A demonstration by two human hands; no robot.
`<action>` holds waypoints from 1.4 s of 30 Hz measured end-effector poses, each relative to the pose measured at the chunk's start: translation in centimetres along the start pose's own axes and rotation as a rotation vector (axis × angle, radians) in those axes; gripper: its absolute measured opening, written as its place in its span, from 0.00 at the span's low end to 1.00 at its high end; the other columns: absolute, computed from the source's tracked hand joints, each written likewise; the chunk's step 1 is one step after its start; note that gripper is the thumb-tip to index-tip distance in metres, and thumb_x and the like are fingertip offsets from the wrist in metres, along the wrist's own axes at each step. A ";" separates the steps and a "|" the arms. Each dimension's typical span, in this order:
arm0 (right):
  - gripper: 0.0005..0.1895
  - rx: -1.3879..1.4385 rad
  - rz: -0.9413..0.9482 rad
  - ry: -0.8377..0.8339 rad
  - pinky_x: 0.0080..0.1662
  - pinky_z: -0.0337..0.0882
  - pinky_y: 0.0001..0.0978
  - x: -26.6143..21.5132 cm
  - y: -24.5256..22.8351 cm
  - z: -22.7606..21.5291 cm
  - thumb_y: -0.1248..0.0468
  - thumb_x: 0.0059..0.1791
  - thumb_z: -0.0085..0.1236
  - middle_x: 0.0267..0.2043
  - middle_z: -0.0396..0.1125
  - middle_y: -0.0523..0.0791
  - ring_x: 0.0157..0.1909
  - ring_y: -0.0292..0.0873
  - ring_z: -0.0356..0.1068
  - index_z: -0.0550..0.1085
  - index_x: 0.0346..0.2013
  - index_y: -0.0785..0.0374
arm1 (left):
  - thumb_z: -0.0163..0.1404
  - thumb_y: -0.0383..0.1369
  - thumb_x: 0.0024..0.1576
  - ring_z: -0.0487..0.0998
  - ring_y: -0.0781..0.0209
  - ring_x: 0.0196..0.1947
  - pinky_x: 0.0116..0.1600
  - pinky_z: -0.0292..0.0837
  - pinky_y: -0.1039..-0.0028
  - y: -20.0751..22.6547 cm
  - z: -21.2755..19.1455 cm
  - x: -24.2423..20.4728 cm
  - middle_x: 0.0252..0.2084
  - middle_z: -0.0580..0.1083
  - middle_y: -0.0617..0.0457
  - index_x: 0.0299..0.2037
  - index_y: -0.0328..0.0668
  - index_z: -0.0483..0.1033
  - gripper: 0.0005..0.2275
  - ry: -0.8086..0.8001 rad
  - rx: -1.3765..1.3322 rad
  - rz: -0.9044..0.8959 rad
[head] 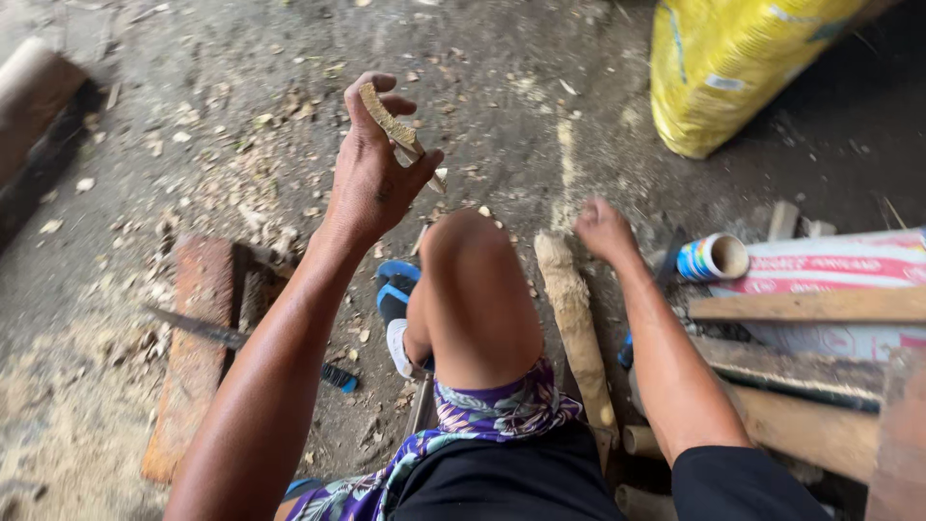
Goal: The person uses a hand saw to cut a bamboo pole into smaller sections and then splits the sections into flat strips. The person places the cut pieces aside on the ground.
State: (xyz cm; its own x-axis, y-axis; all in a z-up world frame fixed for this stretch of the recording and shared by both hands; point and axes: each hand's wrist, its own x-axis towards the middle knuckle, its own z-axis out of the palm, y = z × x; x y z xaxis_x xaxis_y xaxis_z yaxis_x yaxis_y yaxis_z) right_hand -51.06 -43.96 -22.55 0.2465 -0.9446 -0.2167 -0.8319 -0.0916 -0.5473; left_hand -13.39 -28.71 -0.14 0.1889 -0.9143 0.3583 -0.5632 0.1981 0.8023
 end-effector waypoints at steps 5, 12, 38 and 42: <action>0.21 0.256 -0.550 -0.033 0.51 0.75 0.36 -0.2 -22.2 -4.2 0.61 0.52 0.59 0.49 0.75 0.49 0.51 0.45 0.76 0.71 0.59 0.62 | 0.67 0.29 0.59 0.83 0.47 0.48 0.54 0.80 0.59 1.1 -6.9 -4.7 0.58 0.74 0.36 0.70 0.42 0.47 0.38 0.214 0.143 0.034; 0.17 0.259 -0.954 -0.579 0.46 0.75 0.34 -6.2 -40.5 9.0 0.59 0.53 0.58 0.42 0.75 0.48 0.43 0.40 0.74 0.74 0.55 0.63 | 0.68 0.32 0.60 0.84 0.53 0.51 0.51 0.84 0.64 3.2 -16.6 -16.4 0.56 0.76 0.44 0.75 0.53 0.41 0.43 0.584 0.275 -0.246; 0.22 0.364 -0.649 -1.160 0.27 0.76 0.34 -20.1 -39.5 25.4 0.67 0.56 0.42 0.35 0.64 0.43 0.30 0.38 0.72 0.53 0.64 0.64 | 0.68 0.38 0.52 0.71 0.44 0.69 0.65 0.74 0.57 -2.9 -17.6 -32.6 0.74 0.61 0.41 0.74 0.60 0.46 0.45 0.884 0.437 -0.284; 0.28 0.356 -1.003 -1.043 0.25 0.71 0.31 -22.4 -42.6 11.9 0.68 0.55 0.43 0.30 0.65 0.40 0.26 0.35 0.68 0.50 0.69 0.62 | 0.70 0.35 0.51 0.74 0.45 0.68 0.67 0.75 0.55 -1.8 -16.4 -32.2 0.68 0.71 0.44 0.74 0.58 0.51 0.44 0.855 0.393 -0.288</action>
State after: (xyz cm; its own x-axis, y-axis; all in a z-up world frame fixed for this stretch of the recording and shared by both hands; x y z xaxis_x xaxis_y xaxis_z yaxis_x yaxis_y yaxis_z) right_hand -15.22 -15.13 -3.97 0.9921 0.1234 -0.0214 0.0200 -0.3253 -0.9454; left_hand -5.25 6.18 -5.27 0.7922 -0.3148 0.5228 -0.6023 -0.2653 0.7529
